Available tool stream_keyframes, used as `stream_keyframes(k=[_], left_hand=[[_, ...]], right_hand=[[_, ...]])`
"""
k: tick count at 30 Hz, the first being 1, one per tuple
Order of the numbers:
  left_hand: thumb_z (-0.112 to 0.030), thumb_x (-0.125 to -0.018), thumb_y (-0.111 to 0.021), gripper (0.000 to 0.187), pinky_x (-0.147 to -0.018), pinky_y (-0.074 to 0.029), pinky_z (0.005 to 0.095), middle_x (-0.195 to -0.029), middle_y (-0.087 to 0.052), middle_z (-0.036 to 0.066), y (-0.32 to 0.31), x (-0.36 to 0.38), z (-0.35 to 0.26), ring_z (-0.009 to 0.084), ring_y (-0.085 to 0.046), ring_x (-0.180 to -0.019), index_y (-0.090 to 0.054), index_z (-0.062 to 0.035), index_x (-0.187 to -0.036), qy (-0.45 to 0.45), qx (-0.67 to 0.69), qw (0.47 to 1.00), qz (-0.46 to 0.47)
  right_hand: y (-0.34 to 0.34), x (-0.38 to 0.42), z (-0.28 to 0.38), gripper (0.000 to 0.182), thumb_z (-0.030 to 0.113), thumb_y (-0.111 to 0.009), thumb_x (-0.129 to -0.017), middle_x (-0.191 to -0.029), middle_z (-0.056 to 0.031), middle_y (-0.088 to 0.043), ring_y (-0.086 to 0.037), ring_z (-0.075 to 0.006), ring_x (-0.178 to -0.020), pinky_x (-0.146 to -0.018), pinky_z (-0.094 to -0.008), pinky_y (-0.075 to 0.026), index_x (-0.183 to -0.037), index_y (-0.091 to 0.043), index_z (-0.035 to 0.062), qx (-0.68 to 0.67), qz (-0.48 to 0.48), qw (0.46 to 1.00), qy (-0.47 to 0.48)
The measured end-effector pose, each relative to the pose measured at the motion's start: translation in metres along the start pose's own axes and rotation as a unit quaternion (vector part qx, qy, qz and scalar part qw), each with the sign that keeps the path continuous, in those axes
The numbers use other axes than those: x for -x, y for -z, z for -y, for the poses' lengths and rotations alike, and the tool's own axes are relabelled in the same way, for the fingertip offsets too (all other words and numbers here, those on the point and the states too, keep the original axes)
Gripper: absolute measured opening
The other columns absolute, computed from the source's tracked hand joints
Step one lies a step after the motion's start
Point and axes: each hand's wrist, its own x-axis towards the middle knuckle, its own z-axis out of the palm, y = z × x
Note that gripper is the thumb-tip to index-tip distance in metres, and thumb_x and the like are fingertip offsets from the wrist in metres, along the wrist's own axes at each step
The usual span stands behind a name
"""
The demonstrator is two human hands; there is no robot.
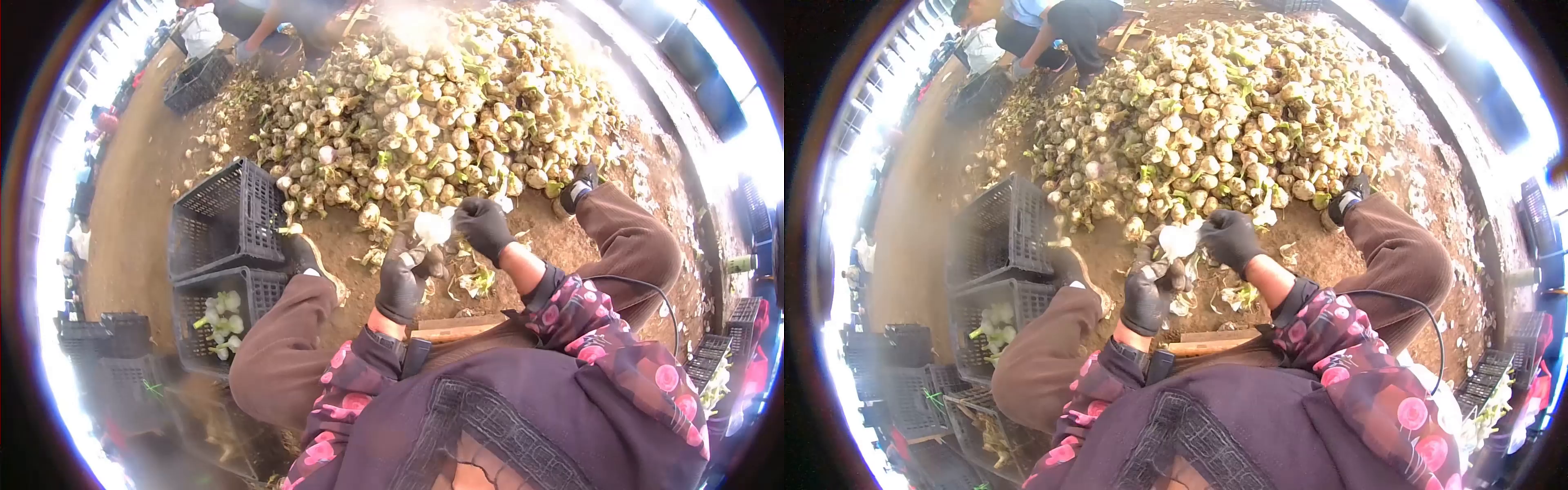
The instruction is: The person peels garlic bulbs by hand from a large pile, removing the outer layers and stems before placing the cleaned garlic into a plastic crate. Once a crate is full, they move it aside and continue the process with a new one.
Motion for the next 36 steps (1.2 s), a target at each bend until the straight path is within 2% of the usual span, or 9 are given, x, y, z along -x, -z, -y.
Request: stream_keyframes(k=[4, 7, 9, 13, 15, 18, 21, 27, 36], left_hand=[[-0.016, -0.08, -0.05, 0.056, -0.056, -0.041, 0.0333, -0.07, -0.055, 0.008, 0.017, 0.004, -0.003, 0.0166, -0.046, -0.05, -0.039, -0.0058, -0.134, 0.032, 0.197, 0.972, 0.124], [-0.016, -0.08, -0.05, 0.046, -0.058, -0.039, 0.033, -0.067, -0.054, 0.007, 0.025, 0.008, -0.004, 0.0168, -0.046, -0.051, -0.045, -0.0028, -0.124, 0.034, 0.261, 0.958, 0.11], [-0.015, -0.081, -0.049, 0.03, -0.063, -0.037, 0.0338, -0.065, -0.053, 0.006, 0.036, 0.013, -0.006, 0.0174, -0.047, -0.054, -0.056, 0.0024, -0.103, 0.033, 0.31, 0.95, 0.017], [-0.016, -0.083, -0.046, 0.02, -0.064, -0.037, 0.0326, -0.067, -0.053, 0.006, 0.057, 0.009, -0.005, 0.0172, -0.047, -0.057, -0.057, 0.0003, -0.086, 0.026, 0.326, 0.945, -0.009], [-0.017, -0.085, -0.044, 0.02, -0.063, -0.037, 0.0316, -0.067, -0.052, 0.006, 0.06, 0.004, -0.005, 0.0162, -0.046, -0.057, -0.056, -0.0005, -0.086, 0.03, 0.336, 0.941, -0.037], [-0.018, -0.089, -0.042, 0.021, -0.059, -0.037, 0.0298, -0.063, -0.048, 0.003, 0.065, 0.007, -0.004, 0.013, -0.041, -0.052, -0.056, -0.0028, -0.087, 0.069, 0.278, 0.953, -0.094], [-0.013, -0.086, -0.047, 0.013, -0.056, -0.038, 0.0291, -0.06, -0.044, 0.001, 0.094, 0.008, -0.008, 0.0134, -0.038, -0.048, -0.055, -0.0028, -0.09, 0.09, 0.324, 0.94, -0.051], [-0.015, -0.088, -0.051, 0.025, -0.089, -0.047, 0.0386, -0.103, -0.063, 0.019, 0.162, 0.039, -0.089, 0.0243, -0.058, -0.093, -0.056, 0.0059, -0.101, -0.346, 0.363, 0.849, -0.168], [-0.021, -0.09, -0.052, 0.027, -0.076, -0.052, 0.0341, -0.099, -0.062, 0.014, 0.105, -0.007, -0.044, 0.017, -0.06, -0.076, -0.051, -0.0052, -0.113, -0.089, 0.178, 0.934, -0.295]], right_hand=[[0.012, -0.025, -0.062, 0.017, 0.016, -0.06, -0.078, -0.059, -0.01, -0.057, -0.055, -0.0157, -0.058, -0.058, -0.0316, -0.046, -0.067, -0.057, 0.0032, 0.037, -0.062, 0.997, -0.035], [0.018, -0.017, -0.073, 0.024, 0.015, -0.063, -0.074, -0.092, -0.0166, -0.066, -0.062, -0.0331, -0.093, -0.086, -0.039, -0.048, -0.096, -0.065, 0.0077, 0.397, 0.074, 0.913, 0.052], [0.015, -0.021, -0.068, 0.026, 0.016, -0.063, -0.075, -0.088, -0.0127, -0.067, -0.064, -0.0291, -0.085, -0.079, -0.0351, -0.05, -0.1, -0.063, 0.008, 0.424, 0.253, 0.864, -0.104], [-0.008, -0.018, -0.048, 0.016, 0.02, -0.064, -0.084, -0.07, -0.0053, -0.062, -0.055, -0.0117, -0.067, -0.063, -0.0231, -0.044, -0.086, -0.062, 0.0047, 0.065, 0.108, 0.982, -0.144], [-0.033, -0.001, 0.006, 0.029, 0.032, -0.065, -0.082, -0.074, -0.0132, -0.063, -0.059, -0.0209, -0.067, -0.063, -0.0324, -0.047, -0.086, -0.064, 0.0026, -0.055, 0.118, 0.991, 0.035], [-0.051, 0.006, 0.051, 0.01, 0.015, -0.061, -0.078, -0.071, -0.0144, -0.06, -0.06, -0.0308, -0.068, -0.062, -0.037, -0.047, -0.078, -0.058, 0.0051, 0.198, 0.157, 0.923, 0.291], [-0.054, -0.039, 0.003, 0.013, 0.02, -0.057, -0.076, -0.077, -0.0176, -0.061, -0.06, -0.0367, -0.075, -0.065, -0.0435, -0.046, -0.078, -0.058, 0.0074, 0.35, 0.165, 0.914, 0.121], [0.011, -0.12, -0.048, 0.023, 0.023, -0.057, -0.079, -0.094, -0.02, -0.064, -0.061, -0.0355, -0.091, -0.08, -0.042, -0.048, -0.094, -0.061, 0.006, 0.34, -0.185, 0.922, -0.032], [0.059, -0.205, -0.119, 0.065, 0.033, -0.071, -0.072, -0.125, -0.0191, -0.051, -0.05, -0.034, -0.117, -0.097, -0.0401, -0.041, -0.126, -0.044, 0.0068, 0.478, -0.093, 0.851, -0.198]])
